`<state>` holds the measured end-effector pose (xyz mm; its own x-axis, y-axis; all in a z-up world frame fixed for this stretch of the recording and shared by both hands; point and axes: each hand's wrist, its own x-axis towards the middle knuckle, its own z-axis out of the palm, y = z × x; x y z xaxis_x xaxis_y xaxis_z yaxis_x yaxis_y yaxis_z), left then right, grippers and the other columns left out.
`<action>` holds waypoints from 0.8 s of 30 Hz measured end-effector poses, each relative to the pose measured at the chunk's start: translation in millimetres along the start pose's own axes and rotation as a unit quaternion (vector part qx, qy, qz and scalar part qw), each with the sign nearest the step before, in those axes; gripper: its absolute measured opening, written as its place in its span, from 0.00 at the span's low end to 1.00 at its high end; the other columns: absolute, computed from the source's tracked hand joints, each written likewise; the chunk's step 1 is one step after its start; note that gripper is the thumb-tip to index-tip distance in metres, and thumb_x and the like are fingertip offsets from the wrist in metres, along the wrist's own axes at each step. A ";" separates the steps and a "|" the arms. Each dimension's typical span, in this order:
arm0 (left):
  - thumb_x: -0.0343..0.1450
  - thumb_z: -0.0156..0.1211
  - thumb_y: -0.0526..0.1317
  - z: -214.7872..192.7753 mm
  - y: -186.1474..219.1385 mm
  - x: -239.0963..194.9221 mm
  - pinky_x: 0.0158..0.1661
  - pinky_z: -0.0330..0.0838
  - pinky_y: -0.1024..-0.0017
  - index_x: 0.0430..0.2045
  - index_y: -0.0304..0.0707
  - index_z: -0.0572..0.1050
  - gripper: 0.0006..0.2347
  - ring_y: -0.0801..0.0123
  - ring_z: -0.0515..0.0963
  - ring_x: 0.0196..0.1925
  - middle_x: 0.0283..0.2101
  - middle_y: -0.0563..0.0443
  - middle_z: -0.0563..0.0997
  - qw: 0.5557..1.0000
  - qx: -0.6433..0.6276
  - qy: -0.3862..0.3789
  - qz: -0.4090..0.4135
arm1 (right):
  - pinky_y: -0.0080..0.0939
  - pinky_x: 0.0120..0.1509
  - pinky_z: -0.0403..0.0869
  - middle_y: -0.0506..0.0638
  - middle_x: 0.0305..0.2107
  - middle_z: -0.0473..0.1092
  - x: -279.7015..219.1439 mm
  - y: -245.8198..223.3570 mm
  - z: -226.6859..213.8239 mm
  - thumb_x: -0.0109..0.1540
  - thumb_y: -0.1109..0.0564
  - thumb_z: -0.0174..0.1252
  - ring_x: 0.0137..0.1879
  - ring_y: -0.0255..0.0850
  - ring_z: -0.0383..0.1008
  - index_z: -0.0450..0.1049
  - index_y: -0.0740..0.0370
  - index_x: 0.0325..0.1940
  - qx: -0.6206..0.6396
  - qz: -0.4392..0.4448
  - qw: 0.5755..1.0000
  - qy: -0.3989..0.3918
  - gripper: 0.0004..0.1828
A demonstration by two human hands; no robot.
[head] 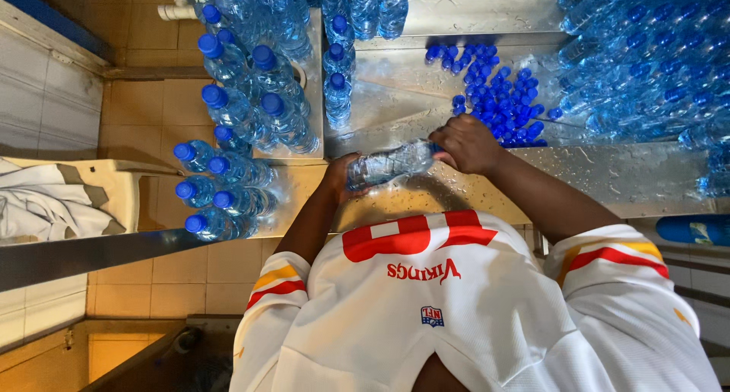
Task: The person repeatedly picks up blue bottle caps from a pile on a metal table and screws them onto clear plastic water bottles. The person handles the bottles and caps by hand, working through a large quantity of items.
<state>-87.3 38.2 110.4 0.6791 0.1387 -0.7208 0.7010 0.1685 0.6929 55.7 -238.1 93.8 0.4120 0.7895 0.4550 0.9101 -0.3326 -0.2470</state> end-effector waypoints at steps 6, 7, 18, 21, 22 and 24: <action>0.83 0.59 0.42 -5.9 -37.0 45.2 0.45 0.82 0.53 0.41 0.28 0.83 0.13 0.44 0.87 0.40 0.35 0.35 0.83 0.889 0.270 0.096 0.356 | 0.51 0.47 0.73 0.52 0.25 0.71 15.1 -14.5 6.2 0.79 0.56 0.47 0.39 0.53 0.75 0.77 0.54 0.56 0.232 0.335 0.913 0.008 0.11; 0.82 0.61 0.42 -7.6 -32.0 43.6 0.45 0.80 0.56 0.39 0.34 0.83 0.10 0.47 0.86 0.40 0.34 0.39 0.84 0.869 0.213 0.139 0.425 | 0.47 0.43 0.72 0.56 0.33 0.74 21.4 -11.3 12.8 0.78 0.54 0.49 0.41 0.52 0.76 0.79 0.56 0.60 0.284 0.481 0.829 -0.038 0.14; 0.79 0.61 0.48 -15.1 -38.8 41.4 0.51 0.80 0.53 0.46 0.44 0.81 0.11 0.50 0.84 0.53 0.54 0.42 0.83 0.367 0.378 0.186 0.829 | 0.28 0.22 0.61 0.44 0.24 0.62 65.1 9.8 2.2 0.73 0.33 0.59 0.23 0.32 0.63 0.71 0.61 0.62 0.459 0.640 0.601 -0.139 0.30; 0.78 0.60 0.42 -17.3 -54.8 43.2 0.65 0.72 0.54 0.64 0.45 0.77 0.18 0.53 0.78 0.70 0.68 0.43 0.78 0.454 0.445 0.260 0.727 | 0.32 0.21 0.75 0.45 0.18 0.62 109.0 -13.9 -5.0 0.75 0.54 0.62 0.21 0.33 0.70 0.76 0.59 0.56 0.496 0.482 0.721 -0.037 0.08; 0.79 0.59 0.41 -16.6 -60.2 44.0 0.68 0.69 0.54 0.63 0.43 0.77 0.16 0.54 0.77 0.72 0.68 0.43 0.78 0.483 0.479 0.231 0.696 | 0.36 0.24 0.78 0.50 0.19 0.68 122.2 -29.8 2.8 0.70 0.55 0.68 0.22 0.37 0.76 0.77 0.58 0.54 0.406 0.429 0.804 -0.066 0.11; 0.79 0.58 0.39 -14.7 -68.1 42.4 0.71 0.67 0.54 0.61 0.41 0.78 0.15 0.55 0.76 0.74 0.68 0.44 0.78 0.512 0.511 0.195 0.662 | 0.40 0.27 0.81 0.54 0.20 0.74 143.6 -56.5 20.7 0.64 0.57 0.75 0.23 0.41 0.81 0.78 0.56 0.52 0.309 0.373 0.870 -0.096 0.15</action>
<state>-109.4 47.0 32.4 0.7506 -0.3118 0.5826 -0.4357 -0.8964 0.0817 62.6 -95.3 155.4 0.8091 0.5638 -0.1662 0.1707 -0.4959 -0.8514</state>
